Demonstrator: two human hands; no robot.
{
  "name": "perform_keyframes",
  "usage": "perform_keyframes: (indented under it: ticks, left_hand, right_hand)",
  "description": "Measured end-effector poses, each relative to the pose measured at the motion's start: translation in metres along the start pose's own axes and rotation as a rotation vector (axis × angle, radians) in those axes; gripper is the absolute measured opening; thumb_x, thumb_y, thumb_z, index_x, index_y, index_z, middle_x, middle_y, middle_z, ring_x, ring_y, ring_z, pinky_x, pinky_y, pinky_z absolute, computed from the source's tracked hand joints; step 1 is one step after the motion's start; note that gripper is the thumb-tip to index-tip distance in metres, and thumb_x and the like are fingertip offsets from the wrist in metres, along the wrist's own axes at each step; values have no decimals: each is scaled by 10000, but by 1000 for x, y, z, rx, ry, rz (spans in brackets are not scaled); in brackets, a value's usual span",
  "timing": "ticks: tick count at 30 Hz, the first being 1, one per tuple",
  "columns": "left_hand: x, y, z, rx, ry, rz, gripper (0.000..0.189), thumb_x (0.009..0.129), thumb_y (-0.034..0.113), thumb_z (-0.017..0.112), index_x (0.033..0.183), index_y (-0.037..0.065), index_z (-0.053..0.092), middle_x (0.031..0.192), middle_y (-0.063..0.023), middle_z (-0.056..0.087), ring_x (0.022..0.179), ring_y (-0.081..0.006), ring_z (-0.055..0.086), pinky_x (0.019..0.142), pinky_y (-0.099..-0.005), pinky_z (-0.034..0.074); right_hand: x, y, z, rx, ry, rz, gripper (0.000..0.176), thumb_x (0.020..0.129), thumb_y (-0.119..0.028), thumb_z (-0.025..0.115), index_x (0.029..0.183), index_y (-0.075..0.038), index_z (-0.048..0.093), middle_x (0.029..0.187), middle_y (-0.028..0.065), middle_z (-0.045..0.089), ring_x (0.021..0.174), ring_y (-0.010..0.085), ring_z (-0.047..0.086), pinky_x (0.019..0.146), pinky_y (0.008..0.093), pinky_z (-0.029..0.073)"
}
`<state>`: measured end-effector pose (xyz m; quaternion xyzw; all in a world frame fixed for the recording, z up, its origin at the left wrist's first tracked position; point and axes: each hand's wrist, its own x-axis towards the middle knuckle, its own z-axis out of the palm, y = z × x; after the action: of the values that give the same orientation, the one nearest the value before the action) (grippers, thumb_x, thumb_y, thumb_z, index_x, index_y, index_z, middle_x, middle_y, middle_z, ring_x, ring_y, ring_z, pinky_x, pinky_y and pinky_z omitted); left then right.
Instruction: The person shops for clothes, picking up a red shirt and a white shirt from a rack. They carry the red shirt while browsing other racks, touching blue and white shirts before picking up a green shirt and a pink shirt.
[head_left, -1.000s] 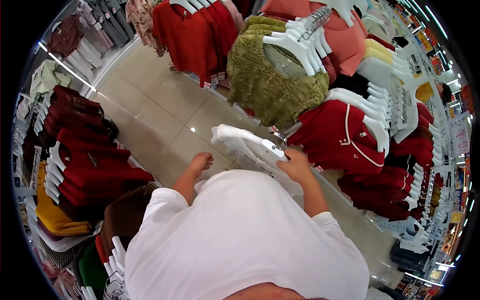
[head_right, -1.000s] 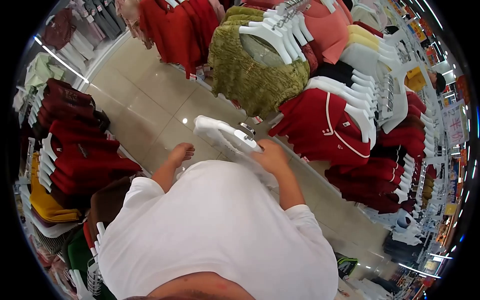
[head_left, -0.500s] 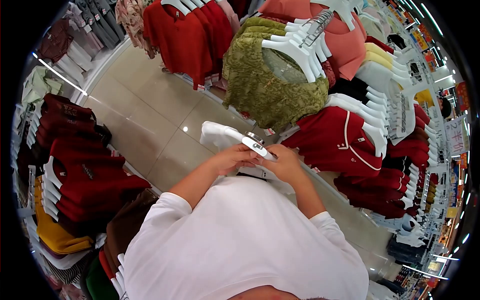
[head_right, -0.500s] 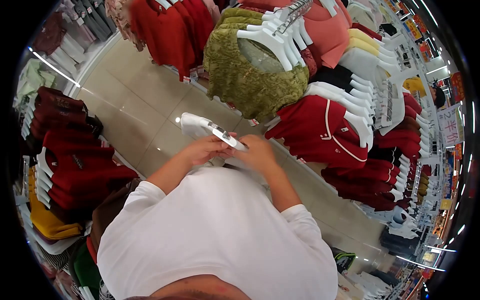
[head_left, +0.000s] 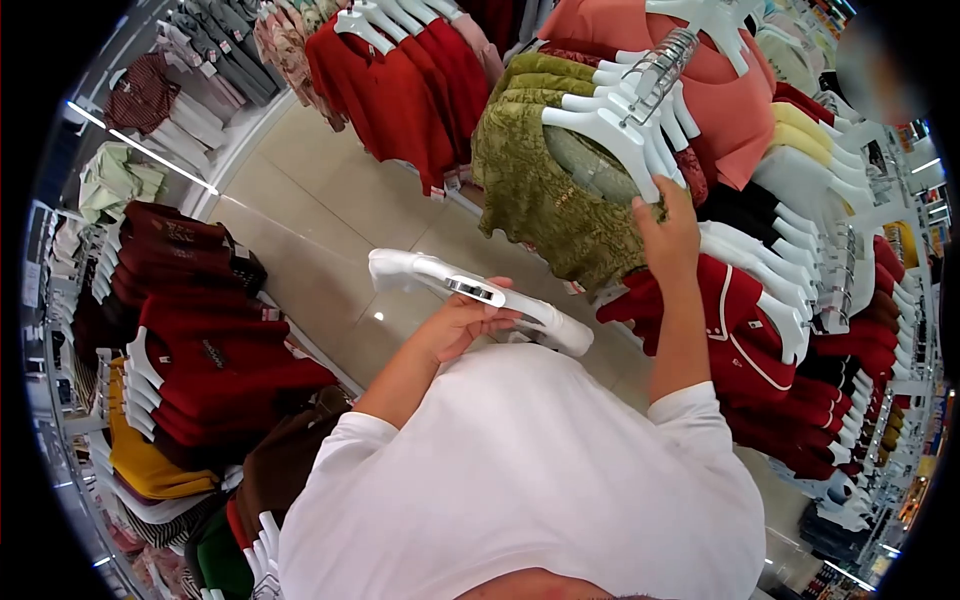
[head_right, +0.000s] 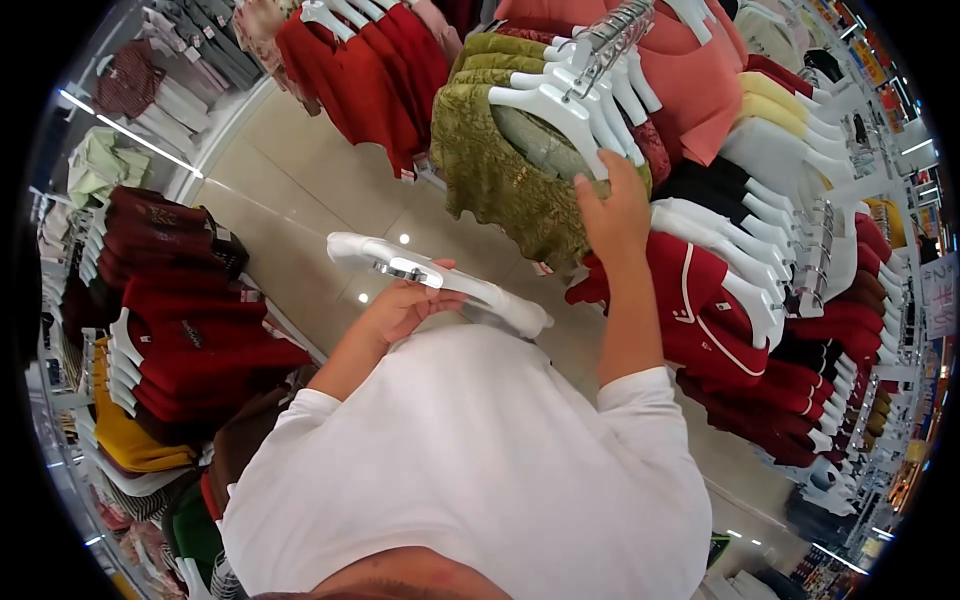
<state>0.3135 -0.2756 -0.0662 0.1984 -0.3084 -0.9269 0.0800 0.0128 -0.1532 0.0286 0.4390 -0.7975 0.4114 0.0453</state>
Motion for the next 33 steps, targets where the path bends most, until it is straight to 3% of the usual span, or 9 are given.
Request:
perform_keyframes:
  ticks: [3, 9, 13, 17, 19, 22, 25, 30, 33]
  left_hand:
    - [10, 13, 2, 26, 13, 54, 521, 897, 63, 616, 1393, 20, 458, 1274, -183, 595, 1169, -332, 606, 1032, -456, 469]
    - [26, 32, 14, 114, 79, 101, 547, 878, 67, 635, 1391, 0, 459, 1264, -193, 604, 1161, -335, 611, 1037, -462, 464]
    - [37, 42, 21, 146, 79, 90, 523, 884, 37, 648, 1378, 4, 478, 1268, -152, 605, 1163, -288, 605, 1018, -434, 491]
    - [47, 46, 25, 229, 54, 141, 536, 864, 72, 671, 1364, 1, 493, 1286, -159, 591, 1174, -298, 590, 1022, -473, 482]
    - [49, 51, 42, 276, 77, 178, 570, 843, 163, 701, 1348, -20, 511, 1226, -178, 627, 1152, -321, 609, 1018, -476, 475]
    - [54, 59, 52, 274, -12, 167, 560, 866, 198, 691, 1346, -26, 510, 1245, -180, 617, 1166, -322, 599, 1022, -480, 470]
    - [66, 65, 51, 164, -167, 141, 480, 916, 113, 649, 1361, 18, 497, 1361, -142, 541, 1209, -298, 567, 1011, -509, 487]
    - [96, 80, 71, 218, -314, 55, 527, 960, 213, 608, 1401, -22, 440, 1315, -160, 575, 1193, -299, 590, 1036, -493, 463]
    - [115, 88, 86, 277, -394, 13, 569, 974, 271, 577, 1418, -39, 401, 1305, -171, 580, 1227, -314, 569, 1053, -505, 439]
  right_hand:
    - [29, 12, 5, -130, -70, 18, 558, 868, -352, 640, 1321, -41, 539, 1201, 196, 621, 1081, 355, 602, 940, 413, 457]
    - [64, 24, 21, 7, -356, 289, 496, 828, -405, 662, 1149, -28, 630, 962, 195, 684, 904, 354, 650, 807, 443, 487]
    - [74, 21, 22, 158, -403, 286, 382, 834, -373, 666, 961, -13, 659, 853, 196, 668, 812, 359, 641, 738, 449, 477]
    - [66, 3, 12, 193, -408, 205, 349, 822, -347, 692, 938, -20, 646, 844, 207, 662, 804, 379, 632, 737, 449, 480]
    - [53, 9, 16, 215, -441, 233, 351, 822, -348, 694, 946, -22, 647, 851, 211, 664, 816, 387, 632, 743, 450, 483]
    - [25, 29, 28, 271, -499, 348, 354, 814, -331, 708, 964, -17, 646, 877, 220, 669, 841, 392, 644, 752, 448, 491]
    - [-21, 68, 42, 257, -517, 456, 348, 798, -303, 724, 979, -15, 652, 901, 225, 673, 853, 383, 655, 760, 443, 499]
    - [-130, 145, 60, 218, -542, 674, 388, 776, -330, 709, 1027, -36, 677, 1007, 229, 676, 916, 359, 665, 798, 423, 513]
    - [-174, 145, 43, 66, -526, 861, 403, 806, -350, 660, 1096, -70, 677, 1046, 233, 671, 946, 372, 663, 817, 435, 514]
